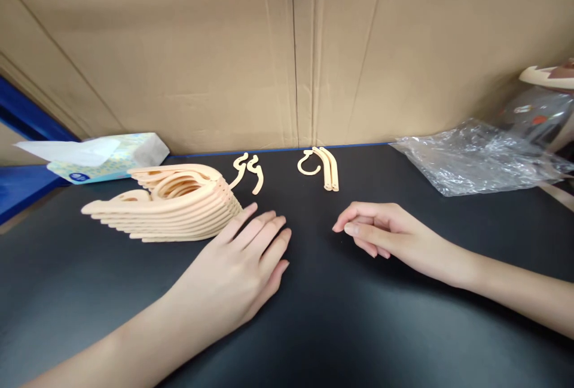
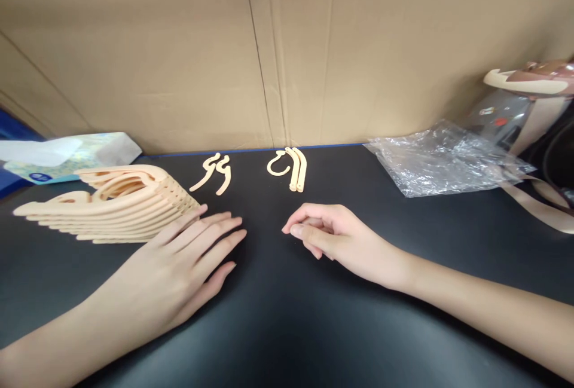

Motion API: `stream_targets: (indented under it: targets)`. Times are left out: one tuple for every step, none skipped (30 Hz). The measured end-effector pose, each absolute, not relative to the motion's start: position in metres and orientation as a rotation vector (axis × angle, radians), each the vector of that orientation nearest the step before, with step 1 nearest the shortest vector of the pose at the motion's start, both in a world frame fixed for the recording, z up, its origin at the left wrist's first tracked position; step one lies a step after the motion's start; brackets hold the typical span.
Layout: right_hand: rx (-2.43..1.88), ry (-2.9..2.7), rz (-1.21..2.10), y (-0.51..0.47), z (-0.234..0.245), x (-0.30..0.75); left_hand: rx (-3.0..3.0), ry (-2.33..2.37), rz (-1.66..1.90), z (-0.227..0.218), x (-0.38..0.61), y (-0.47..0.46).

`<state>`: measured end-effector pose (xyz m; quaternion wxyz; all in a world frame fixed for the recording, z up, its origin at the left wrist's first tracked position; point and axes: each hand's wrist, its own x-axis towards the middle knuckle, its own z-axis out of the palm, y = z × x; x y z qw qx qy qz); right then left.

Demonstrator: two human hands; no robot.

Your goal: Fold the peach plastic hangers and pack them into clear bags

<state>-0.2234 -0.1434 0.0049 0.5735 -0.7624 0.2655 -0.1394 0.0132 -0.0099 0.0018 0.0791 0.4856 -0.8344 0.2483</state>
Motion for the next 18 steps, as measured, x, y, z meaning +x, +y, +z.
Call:
stream_targets:
  targets:
    - [-1.787, 0.620, -0.332, -0.143, 0.005, -0.224, 1.485, -2.492, 0.867, 0.002, 0.009, -0.014]
    - [-1.787, 0.618, -0.336, -0.143, 0.004, -0.224, 1.516, -2.489, 0.965, 0.003, 0.004, -0.019]
    - [-1.787, 0.617, -0.340, -0.143, 0.004, -0.225, 1.576, -2.486, 1.035, 0.004, 0.000, -0.025]
    - [-1.787, 0.615, -0.344, -0.143, 0.004, -0.225, 1.651, -2.481, 1.082, 0.004, -0.004, -0.032]
    - [-1.785, 0.614, -0.348, -0.143, 0.004, -0.225, 1.757, -2.495, 1.084, 0.005, -0.007, -0.040]
    - [-1.782, 0.613, -0.349, -0.143, 0.005, -0.226, 1.899, -2.482, 1.075, 0.006, -0.009, -0.048]
    - [-1.779, 0.610, -0.350, -0.143, 0.005, -0.226, 1.991, -2.444, 1.082, 0.006, -0.011, -0.056]
    - [-1.777, 0.605, -0.350, -0.143, 0.006, -0.226, 2.066, -2.402, 1.092, 0.006, -0.012, -0.064]
    - [-1.777, 0.600, -0.349, -0.143, 0.006, -0.226, 2.137, -2.352, 1.109, 0.005, -0.012, -0.071]
    - [-1.779, 0.596, -0.346, -0.143, 0.007, -0.226, 2.200, -2.310, 1.115, 0.005, -0.011, -0.078]
    - [-1.781, 0.593, -0.345, -0.143, 0.007, -0.227, 2.258, -2.270, 1.115, 0.003, -0.010, -0.083]
    - [-1.784, 0.591, -0.345, -0.143, 0.007, -0.227, 2.309, -2.235, 1.103, 0.002, -0.008, -0.087]
    - [-1.785, 0.590, -0.345, -0.143, 0.006, -0.227, 2.350, -2.206, 1.083, 0.000, -0.006, -0.090]
    - [-1.785, 0.588, -0.344, -0.143, 0.006, -0.227, 2.380, -2.185, 1.053, -0.001, -0.004, -0.093]
    - [-1.784, 0.586, -0.343, -0.143, 0.006, -0.227, 2.399, -2.173, 1.013, -0.003, -0.002, -0.095]
    - [-1.784, 0.585, -0.341, -0.143, 0.005, -0.227, 2.410, -2.167, 0.965, -0.004, 0.000, -0.097]
    - [-1.785, 0.582, -0.339, -0.143, 0.005, -0.227, 2.416, -2.164, 0.912, -0.004, 0.002, -0.099]
    - [-1.787, 0.580, -0.338, -0.143, 0.005, -0.227, 2.420, -2.159, 0.857, -0.004, 0.005, -0.101]
